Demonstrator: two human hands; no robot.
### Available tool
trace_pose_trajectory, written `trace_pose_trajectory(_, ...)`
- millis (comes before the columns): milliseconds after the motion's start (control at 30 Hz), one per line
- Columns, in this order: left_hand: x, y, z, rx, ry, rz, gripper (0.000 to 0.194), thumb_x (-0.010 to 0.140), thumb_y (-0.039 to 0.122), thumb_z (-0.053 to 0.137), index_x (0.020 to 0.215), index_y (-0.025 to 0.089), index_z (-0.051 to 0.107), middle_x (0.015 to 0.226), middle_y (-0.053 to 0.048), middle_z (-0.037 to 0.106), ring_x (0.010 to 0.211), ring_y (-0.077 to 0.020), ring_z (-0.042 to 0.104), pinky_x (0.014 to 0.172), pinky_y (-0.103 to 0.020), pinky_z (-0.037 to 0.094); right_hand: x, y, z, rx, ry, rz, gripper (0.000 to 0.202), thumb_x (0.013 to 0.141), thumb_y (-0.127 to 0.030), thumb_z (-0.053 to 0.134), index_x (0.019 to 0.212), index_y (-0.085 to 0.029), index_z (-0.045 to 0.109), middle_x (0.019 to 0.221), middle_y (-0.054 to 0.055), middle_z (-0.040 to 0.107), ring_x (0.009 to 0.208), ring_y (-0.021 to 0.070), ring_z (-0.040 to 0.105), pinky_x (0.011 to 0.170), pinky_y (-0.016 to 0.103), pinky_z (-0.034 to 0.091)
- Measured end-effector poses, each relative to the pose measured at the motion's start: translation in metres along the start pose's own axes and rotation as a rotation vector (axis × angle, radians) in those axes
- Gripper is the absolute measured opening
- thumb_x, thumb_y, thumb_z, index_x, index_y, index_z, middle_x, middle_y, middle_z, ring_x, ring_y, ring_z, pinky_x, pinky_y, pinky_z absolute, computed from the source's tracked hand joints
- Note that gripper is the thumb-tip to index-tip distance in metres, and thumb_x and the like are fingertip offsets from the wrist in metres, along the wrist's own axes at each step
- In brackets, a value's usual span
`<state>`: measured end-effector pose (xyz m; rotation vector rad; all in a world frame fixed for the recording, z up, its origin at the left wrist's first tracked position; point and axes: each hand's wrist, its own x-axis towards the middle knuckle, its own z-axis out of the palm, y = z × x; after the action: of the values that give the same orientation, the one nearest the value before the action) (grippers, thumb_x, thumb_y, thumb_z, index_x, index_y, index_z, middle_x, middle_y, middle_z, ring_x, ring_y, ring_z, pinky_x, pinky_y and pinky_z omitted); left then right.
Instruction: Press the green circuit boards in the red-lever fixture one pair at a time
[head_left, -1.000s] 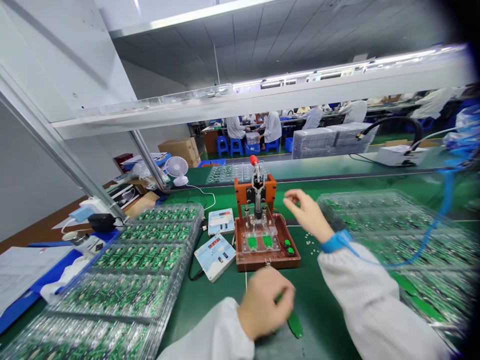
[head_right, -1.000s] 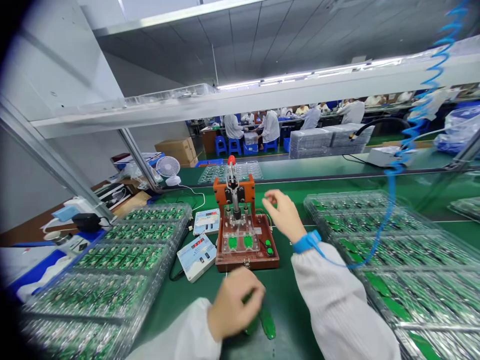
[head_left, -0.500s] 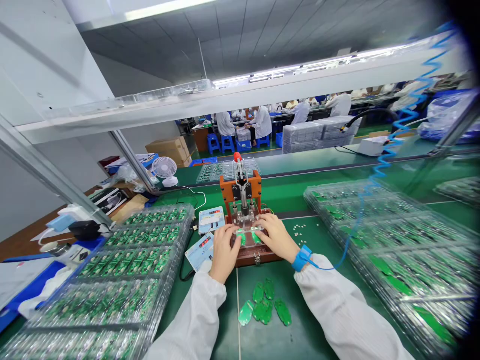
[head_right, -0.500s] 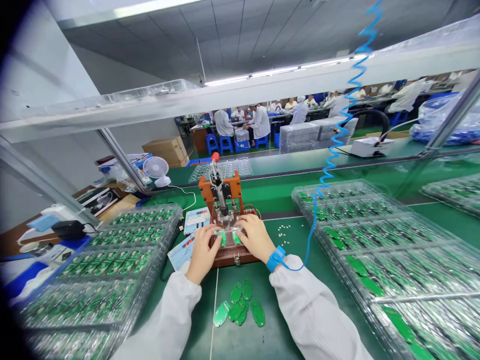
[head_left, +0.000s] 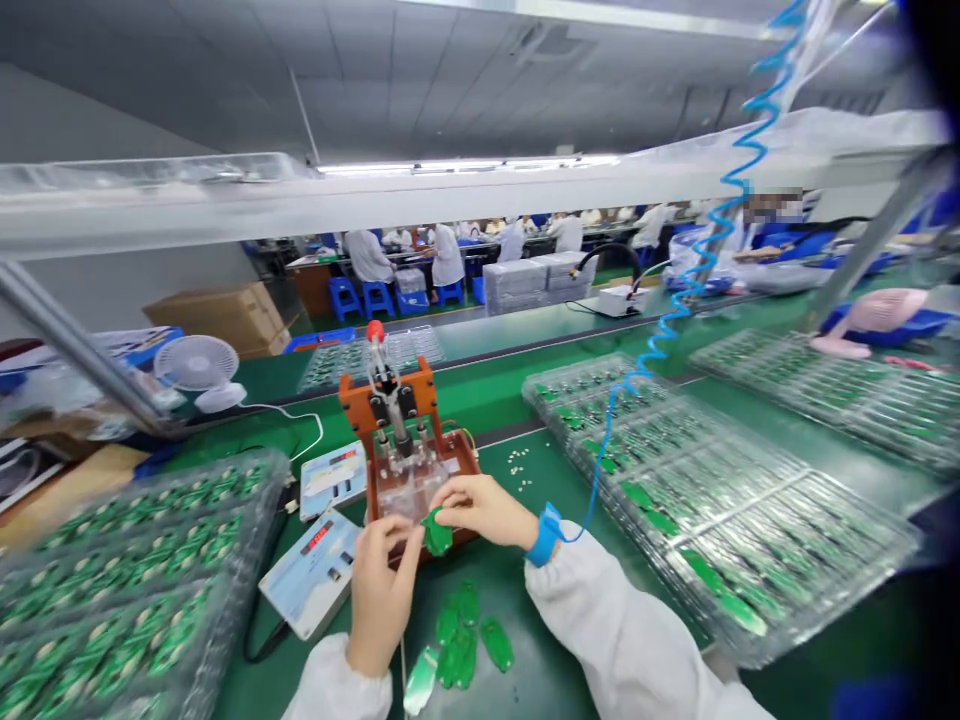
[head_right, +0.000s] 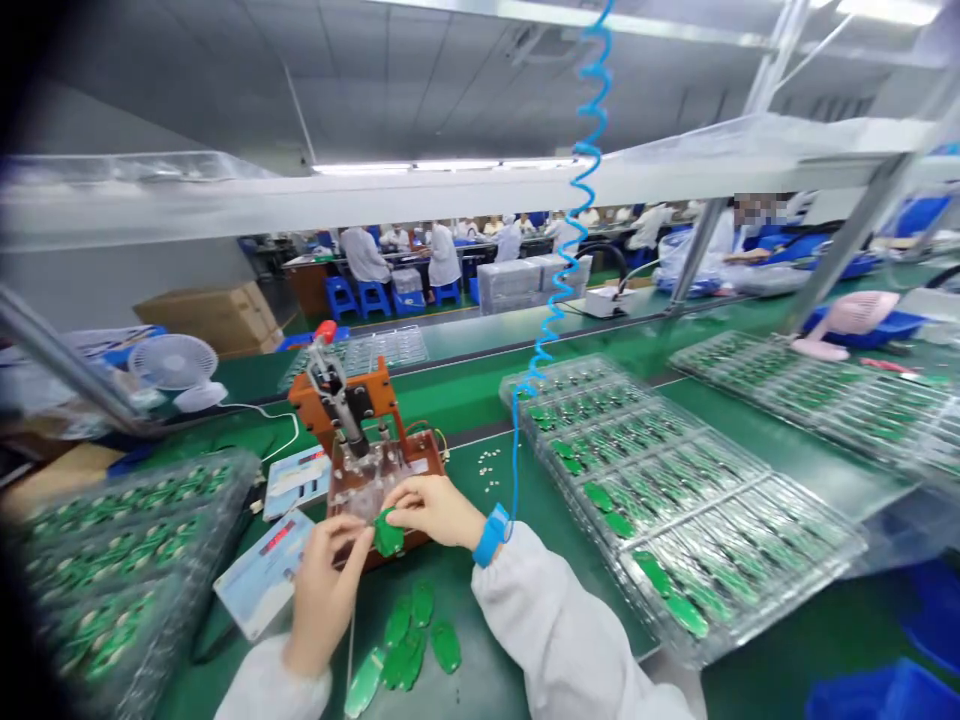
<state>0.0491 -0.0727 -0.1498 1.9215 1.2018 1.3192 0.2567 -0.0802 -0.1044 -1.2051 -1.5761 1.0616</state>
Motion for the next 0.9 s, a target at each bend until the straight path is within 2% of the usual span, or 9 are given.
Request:
trace_pose_trajectory(67,-0.002,0.0,0.001,-0.045,-0.041,0.014,0.038,0.097,0.054,0.059,0.12,0.023,0.058,0.111,-0.01,0.071,0.111,-0.0295,0.067,0.096,-0.047,0.052,0.004,0.001,-0.031,-0.04,0.048,0.019,0.031,0.076,-0.045,0.083,0.089,-0.017,0.077,0.073,0.002,0.075,0.07,0.0178,0.072,0.066,0.029,0.058)
trace_pose_trajectory(133,-0.003,0.002,0.002,-0.068,-0.071,0.02,0.041,0.1,0.051,0.056,0.131,0.024,0.052,0.121,-0.011,0.071,0.12,-0.0294,0.064,0.103,-0.049,0.05,0.012,0.004,-0.079,-0.099,0.191,0.043,0.032,0.08,-0.045,0.082,0.094,-0.016,0.076,0.08,0.002,0.075,0.075,0.0176,0.071,0.071,0.031,0.059)
trace_pose_trajectory(200,-0.004,0.004,0.002,-0.058,-0.08,0.025,0.04,0.101,0.049,0.054,0.133,0.025,0.051,0.125,-0.011,0.069,0.122,-0.029,0.064,0.102,-0.048,0.051,0.024,0.008,-0.136,-0.176,0.419,0.078,0.031,0.095,-0.041,0.07,0.112,-0.015,0.069,0.104,0.006,0.073,0.091,0.0183,0.071,0.082,0.037,0.06)
trace_pose_trajectory(267,-0.005,0.005,0.002,-0.016,-0.083,0.066,0.037,0.102,0.047,0.053,0.132,0.025,0.053,0.125,-0.011,0.069,0.12,-0.0291,0.065,0.1,-0.048,0.054,0.036,0.015,-0.19,-0.263,0.615,0.147,0.034,0.099,-0.04,0.064,0.125,-0.017,0.063,0.123,0.009,0.067,0.105,0.0219,0.068,0.09,0.043,0.059)
trace_pose_trajectory(367,-0.005,0.006,0.001,0.084,-0.078,0.182,0.031,0.102,0.042,0.053,0.129,0.026,0.057,0.123,-0.009,0.069,0.118,-0.029,0.066,0.098,-0.048,0.056,0.047,0.028,-0.247,-0.379,0.745,0.284,0.036,0.099,-0.038,0.064,0.13,-0.018,0.061,0.132,0.01,0.063,0.112,0.024,0.066,0.094,0.046,0.058)
trace_pose_trajectory(467,-0.004,0.007,0.0,0.161,-0.059,0.275,0.026,0.102,0.039,0.052,0.124,0.027,0.06,0.121,-0.008,0.07,0.114,-0.028,0.068,0.093,-0.045,0.059,0.049,0.043,-0.275,-0.47,0.751,0.404,0.035,0.099,-0.037,0.065,0.129,-0.019,0.062,0.131,0.01,0.064,0.111,0.0237,0.066,0.094,0.046,0.058)
trace_pose_trajectory(633,-0.002,0.009,-0.002,0.205,-0.038,0.308,0.026,0.103,0.036,0.051,0.126,0.027,0.058,0.118,-0.008,0.071,0.111,-0.0262,0.069,0.087,-0.04,0.061,0.052,0.064,-0.299,-0.573,0.629,0.536,0.034,0.099,-0.037,0.065,0.127,-0.018,0.063,0.129,0.009,0.065,0.109,0.0234,0.067,0.092,0.044,0.059)
trace_pose_trajectory(767,-0.004,0.008,-0.003,0.221,-0.055,0.298,0.025,0.104,0.036,0.051,0.126,0.027,0.058,0.119,-0.008,0.07,0.11,-0.026,0.07,0.087,-0.04,0.061,0.062,0.069,-0.319,-0.621,0.517,0.596,0.033,0.099,-0.038,0.065,0.125,-0.018,0.064,0.128,0.008,0.066,0.108,0.0233,0.067,0.091,0.043,0.059)
trace_pose_trajectory(900,-0.007,0.003,-0.004,0.195,-0.085,0.294,0.028,0.103,0.034,0.053,0.13,0.026,0.057,0.122,-0.01,0.069,0.113,-0.0264,0.068,0.092,-0.042,0.061,0.076,0.065,-0.334,-0.668,0.486,0.62,0.031,0.099,-0.038,0.064,0.123,-0.018,0.065,0.127,0.008,0.066,0.106,0.0233,0.068,0.09,0.042,0.06)
